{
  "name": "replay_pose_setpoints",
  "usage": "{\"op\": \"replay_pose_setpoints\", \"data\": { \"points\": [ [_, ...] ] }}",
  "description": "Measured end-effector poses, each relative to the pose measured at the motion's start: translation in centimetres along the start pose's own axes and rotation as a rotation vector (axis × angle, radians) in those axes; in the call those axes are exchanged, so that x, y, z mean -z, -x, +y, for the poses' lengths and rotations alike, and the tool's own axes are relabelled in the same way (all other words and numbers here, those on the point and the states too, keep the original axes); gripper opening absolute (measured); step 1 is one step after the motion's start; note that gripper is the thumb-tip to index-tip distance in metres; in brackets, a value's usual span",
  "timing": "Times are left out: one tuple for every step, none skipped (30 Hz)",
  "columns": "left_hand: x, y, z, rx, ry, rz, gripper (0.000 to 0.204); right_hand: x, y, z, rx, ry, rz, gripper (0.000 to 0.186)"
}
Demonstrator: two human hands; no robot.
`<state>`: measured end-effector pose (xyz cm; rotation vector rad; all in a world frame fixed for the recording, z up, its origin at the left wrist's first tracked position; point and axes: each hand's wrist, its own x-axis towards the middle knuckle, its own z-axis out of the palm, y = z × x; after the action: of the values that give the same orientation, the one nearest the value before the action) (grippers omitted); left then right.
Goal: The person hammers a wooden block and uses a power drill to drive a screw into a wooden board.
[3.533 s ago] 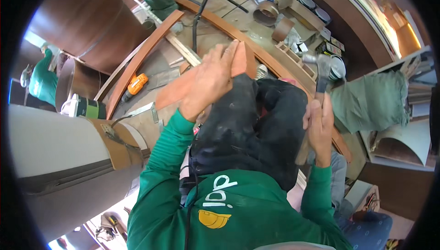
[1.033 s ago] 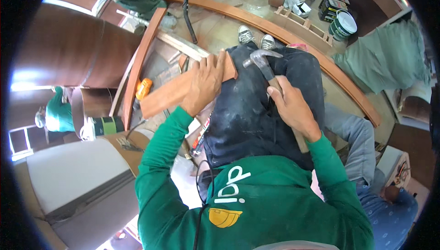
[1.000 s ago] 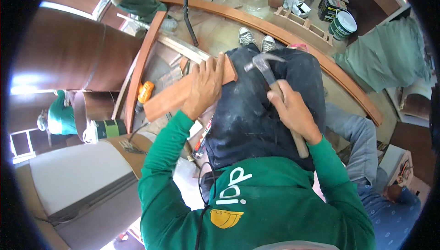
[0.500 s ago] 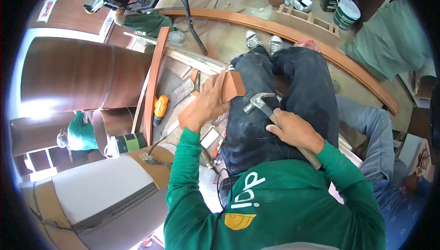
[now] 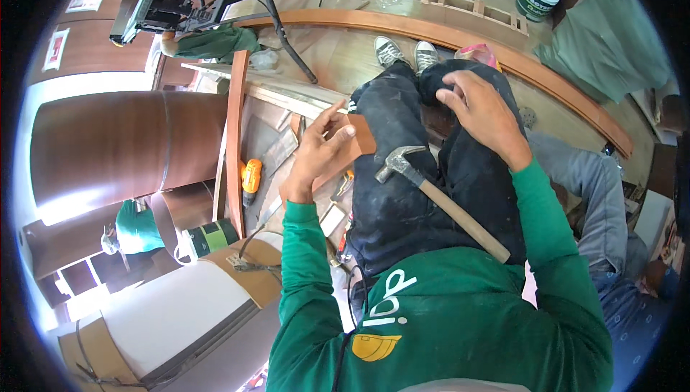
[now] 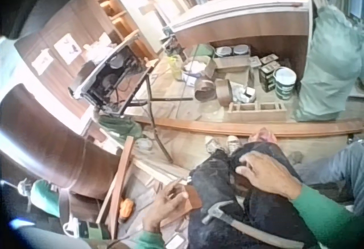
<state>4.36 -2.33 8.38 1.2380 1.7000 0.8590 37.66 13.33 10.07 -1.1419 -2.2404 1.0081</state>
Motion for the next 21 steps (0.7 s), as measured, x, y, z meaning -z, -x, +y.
{"op": "replay_pose_setpoints", "data": {
  "points": [
    [-0.7, -0.3, -0.5, 0.013, 0.145, 0.01, 0.055, -0.6, -0.3, 0.6, -0.008, 0.011, 0.056, 0.035],
    [-0.9, -0.6, -1.0, 0.016, 0.156, 0.036, 0.048, -1.4, -0.6, 1.1, -0.013, 0.017, 0.11, 0.033],
    [-1.1, -0.9, -1.4, 0.019, 0.167, 0.062, 0.04, -2.3, -0.6, 2.1, 0.055, 0.067, 0.192, 0.031],
    [-1.2, -1.2, -1.5, 0.028, 0.179, 0.09, 0.033, -2.6, -0.5, 2.1, 0.079, 0.105, 0.19, 0.031],
    [-1.6, -1.4, -1.5, 0.032, 0.191, 0.135, 0.027, -2.8, -0.2, 1.9, 0.103, 0.143, 0.188, 0.03],
    [-2.2, -1.8, -1.5, 0.036, 0.203, 0.179, 0.022, -3.0, -0.1, 1.8, 0.127, 0.18, 0.188, 0.03],
    [-2.4, -2.1, -1.3, 0.036, 0.215, 0.221, 0.018, -3.1, -0.1, 1.8, 0.143, 0.186, 0.197, 0.03],
    [-2.2, -2.3, -1.4, 0.091, 0.243, 0.229, 0.018, -3.1, -0.1, 1.8, 0.159, 0.192, 0.208, 0.029],
    [-2.0, -2.4, -1.6, 0.145, 0.27, 0.237, 0.019, -3.2, -0.1, 1.8, 0.175, 0.198, 0.219, 0.029],
    [-2.0, -2.6, -1.6, 0.2, 0.301, 0.243, 0.021, -3.1, -0.2, 1.9, 0.171, 0.196, 0.217, 0.029],
    [-2.1, -2.6, -1.6, 0.203, 0.247, 0.265, 0.024, -3.0, -0.3, 1.8, 0.167, 0.194, 0.216, 0.029],
    [-2.1, -2.7, -1.6, 0.205, 0.193, 0.286, 0.027, -3.0, -0.3, 1.8, 0.163, 0.192, 0.215, 0.029],
    [-2.3, -3.0, -1.0, 0.205, 0.138, 0.303, 0.03, -3.0, -0.3, 1.9, 0.16, 0.181, 0.219, 0.029],
    [-2.6, -2.9, -0.4, 0.086, 0.012, 0.34, 0.031, -3.0, -0.3, 2.0, 0.158, 0.171, 0.222, 0.029],
    [-3.0, -2.4, 0.4, -0.033, -0.114, 0.376, 0.032, -3.1, -0.3, 2.0, 0.156, 0.161, 0.225, 0.029],
    [-3.3, -1.9, 1.4, -0.154, -0.239, 0.41, 0.033, -3.0, -0.4, 2.0, 0.149, 0.154, 0.224, 0.029],
    [-3.2, -1.5, 2.1, -0.197, -0.297, 0.36, 0.033, -3.0, -0.4, 1.9, 0.142, 0.147, 0.221, 0.029],
    [-3.5, -1.0, 2.9, -0.116, -0.279, 0.333, 0.034, -3.0, -0.3, 1.9, 0.135, 0.141, 0.216, 0.029],
    [-3.8, -0.3, 3.7, -0.033, -0.264, 0.312, 0.036, -3.0, -0.4, 2.0, 0.141, 0.138, 0.228, 0.029],
    [-3.9, -0.2, 3.7, 0.003, -0.251, 0.302, 0.043, -3.1, -0.5, 2.1, 0.147, 0.136, 0.239, 0.03],
    [-4.0, -0.1, 3.7, 0.037, -0.236, 0.289, 0.051, -3.1, -0.5, 2.1, 0.153, 0.134, 0.25, 0.03]
  ]
}}
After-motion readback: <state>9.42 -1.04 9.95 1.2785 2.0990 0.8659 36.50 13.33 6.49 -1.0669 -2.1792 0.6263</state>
